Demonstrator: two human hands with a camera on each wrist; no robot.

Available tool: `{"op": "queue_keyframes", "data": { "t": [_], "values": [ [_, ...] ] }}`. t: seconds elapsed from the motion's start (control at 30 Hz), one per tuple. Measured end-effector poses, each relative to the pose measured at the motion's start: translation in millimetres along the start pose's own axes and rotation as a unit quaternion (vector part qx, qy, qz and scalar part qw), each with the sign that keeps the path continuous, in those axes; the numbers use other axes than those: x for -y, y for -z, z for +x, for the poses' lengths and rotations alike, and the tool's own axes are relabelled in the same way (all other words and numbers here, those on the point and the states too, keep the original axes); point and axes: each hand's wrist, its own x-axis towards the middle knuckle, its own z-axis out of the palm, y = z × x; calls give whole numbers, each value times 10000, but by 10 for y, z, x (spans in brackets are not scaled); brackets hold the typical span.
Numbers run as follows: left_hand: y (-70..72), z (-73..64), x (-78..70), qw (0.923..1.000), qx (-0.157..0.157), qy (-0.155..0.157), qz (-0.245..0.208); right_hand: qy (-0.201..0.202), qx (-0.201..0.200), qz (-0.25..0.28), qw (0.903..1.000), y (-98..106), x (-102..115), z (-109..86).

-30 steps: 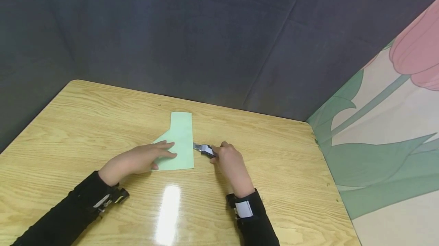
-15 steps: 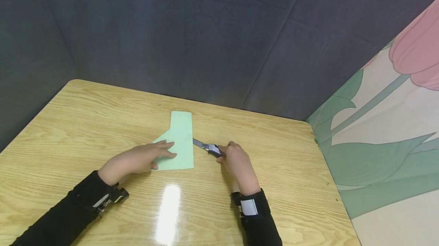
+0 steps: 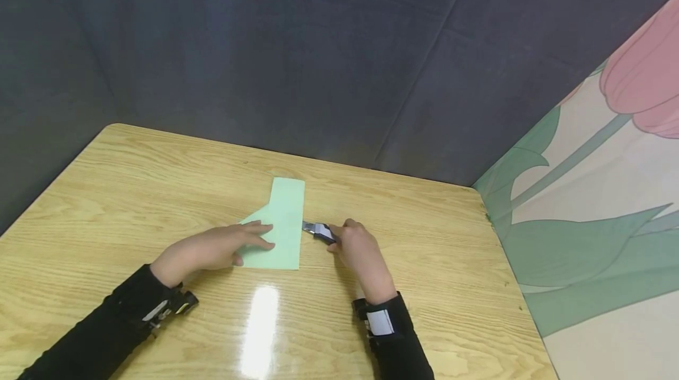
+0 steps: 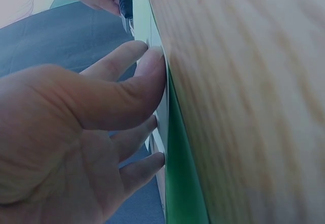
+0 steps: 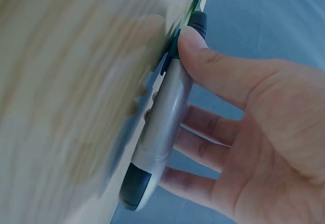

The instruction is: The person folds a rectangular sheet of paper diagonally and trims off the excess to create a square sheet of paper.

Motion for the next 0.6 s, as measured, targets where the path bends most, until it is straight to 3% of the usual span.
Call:
{"op": "queue_keyframes", "data": {
  "t": [0.43,0.6],
  "values": [
    [3,-2,-14,9999,100,-26,-45,166,-209,-123,9996,-10,34,-8],
    [-1,2,-13,9999,73,-59,-38,1,-190,-76,9998,7,-20,-13]
  ]
}}
